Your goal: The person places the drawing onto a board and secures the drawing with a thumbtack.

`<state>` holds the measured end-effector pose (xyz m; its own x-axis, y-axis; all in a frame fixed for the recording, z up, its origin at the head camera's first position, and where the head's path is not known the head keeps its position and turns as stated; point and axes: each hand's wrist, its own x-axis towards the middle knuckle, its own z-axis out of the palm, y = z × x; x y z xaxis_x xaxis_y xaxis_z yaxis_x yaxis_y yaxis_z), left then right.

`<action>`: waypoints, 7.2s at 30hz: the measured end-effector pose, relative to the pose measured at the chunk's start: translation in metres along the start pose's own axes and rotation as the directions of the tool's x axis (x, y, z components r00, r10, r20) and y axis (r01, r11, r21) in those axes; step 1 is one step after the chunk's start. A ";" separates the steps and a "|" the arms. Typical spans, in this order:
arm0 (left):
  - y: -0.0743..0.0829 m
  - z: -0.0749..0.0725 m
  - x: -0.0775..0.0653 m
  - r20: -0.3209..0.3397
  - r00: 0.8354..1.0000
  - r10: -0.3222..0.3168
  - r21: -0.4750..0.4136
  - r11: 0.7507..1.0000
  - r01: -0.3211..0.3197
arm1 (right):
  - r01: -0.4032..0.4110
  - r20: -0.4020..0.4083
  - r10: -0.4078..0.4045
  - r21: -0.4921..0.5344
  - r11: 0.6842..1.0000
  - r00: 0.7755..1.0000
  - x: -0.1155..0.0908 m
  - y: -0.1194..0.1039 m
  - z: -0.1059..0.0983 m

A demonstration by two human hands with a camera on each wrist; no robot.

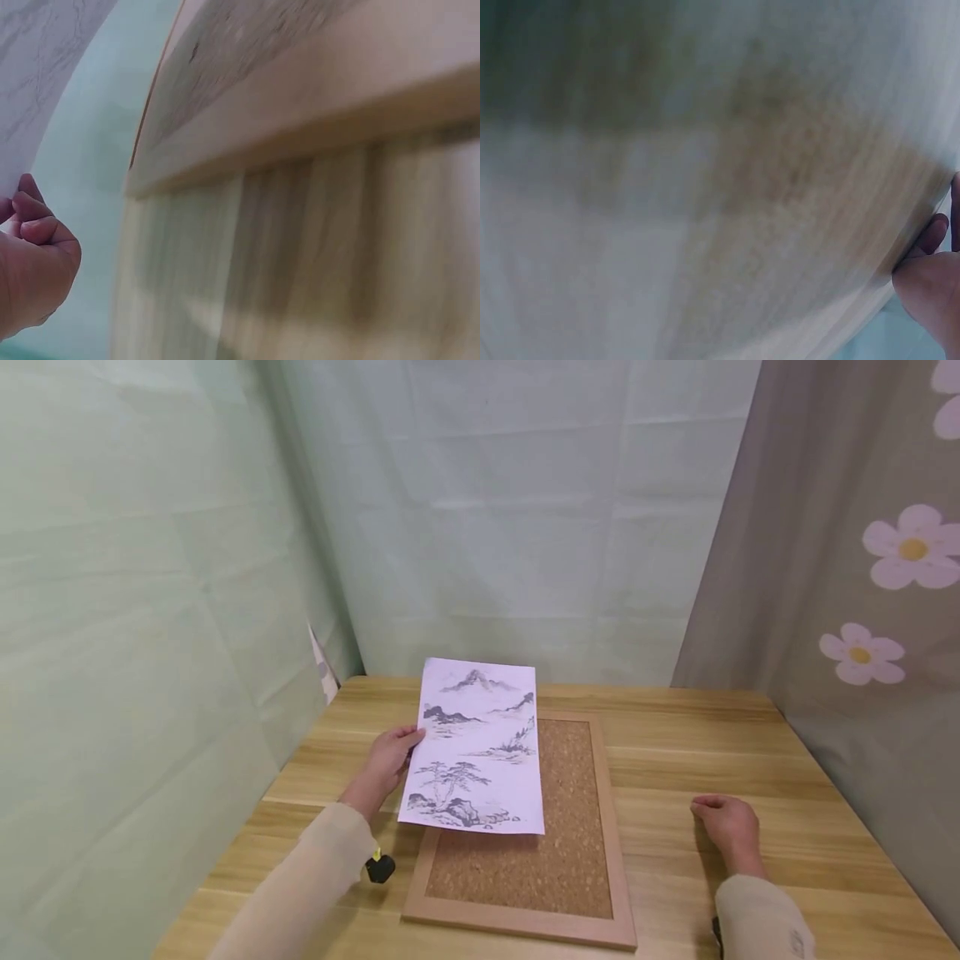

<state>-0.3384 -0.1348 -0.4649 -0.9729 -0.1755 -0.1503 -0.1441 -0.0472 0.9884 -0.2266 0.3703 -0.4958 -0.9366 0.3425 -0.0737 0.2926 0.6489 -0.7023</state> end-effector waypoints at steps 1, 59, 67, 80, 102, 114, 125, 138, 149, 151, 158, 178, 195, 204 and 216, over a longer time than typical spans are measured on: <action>0.000 0.000 -0.001 0.004 1.000 0.001 -0.002 1.000 -0.001 | 0.010 -0.003 -0.010 -0.001 1.000 1.000 0.002 -0.005 0.003; -0.022 0.014 -0.020 0.396 0.886 0.241 0.634 0.626 -0.454 | 0.048 0.016 -0.048 -0.014 0.999 0.999 0.015 -0.018 0.014; -0.028 0.009 -0.015 0.594 0.788 0.161 0.717 0.338 -0.610 | 0.019 -0.029 -0.019 0.004 1.000 0.999 0.014 -0.018 0.016; -0.028 0.013 -0.022 0.626 0.779 0.040 0.738 0.292 -0.608 | -0.067 0.005 0.067 0.055 0.996 0.998 0.020 -0.021 0.017; -0.029 0.012 -0.024 0.613 0.790 -0.023 0.759 0.292 -0.581 | 0.127 0.135 -0.166 0.260 0.957 0.977 0.018 -0.060 0.039; -0.026 0.013 -0.026 0.607 0.794 -0.036 0.765 0.295 -0.572 | 0.114 0.173 -0.182 0.341 0.933 0.968 0.013 -0.087 0.059; -0.023 0.012 -0.029 0.613 0.789 -0.036 0.760 0.300 -0.576 | 0.135 0.147 -0.189 0.314 0.940 0.971 0.022 -0.121 0.078; -0.024 0.013 -0.028 0.600 0.798 -0.058 0.772 0.302 -0.559 | 0.149 0.157 -0.218 0.360 0.921 0.963 0.035 -0.147 0.095; -0.025 0.018 -0.031 0.594 0.801 -0.071 0.784 0.273 -0.557 | 0.147 0.180 -0.214 0.328 0.933 0.960 0.046 -0.167 0.106; -0.026 0.018 -0.031 0.596 0.800 -0.068 0.785 0.261 -0.562 | 0.154 0.185 -0.221 0.321 0.934 0.958 0.048 -0.170 0.108; -0.026 0.019 -0.034 0.598 0.799 -0.065 0.780 0.275 -0.562 | 0.220 0.166 -0.270 0.269 0.938 0.948 0.056 -0.180 0.118; -0.024 0.017 -0.042 0.598 0.800 -0.053 0.783 0.254 -0.568 | 0.209 0.180 -0.239 0.169 0.963 0.954 0.064 -0.194 0.144; -0.030 0.022 -0.044 0.591 0.805 -0.058 0.791 0.238 -0.564 | 0.181 0.236 -0.200 0.102 0.978 0.951 0.073 -0.186 0.152; -0.035 0.028 -0.047 0.593 0.803 -0.049 0.786 0.250 -0.565 | 0.213 0.215 -0.214 0.029 0.977 0.953 0.068 -0.180 0.150; -0.032 0.028 -0.048 0.594 0.803 -0.047 0.786 0.247 -0.567 | 0.224 0.161 -0.221 0.004 0.975 0.962 0.066 -0.182 0.152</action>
<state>-0.2920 -0.0972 -0.4885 -0.8817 0.4456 -0.1551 0.3740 0.8605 0.3459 -0.3708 0.1712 -0.4804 -0.9967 0.0762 -0.0297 0.0750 0.7062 -0.7040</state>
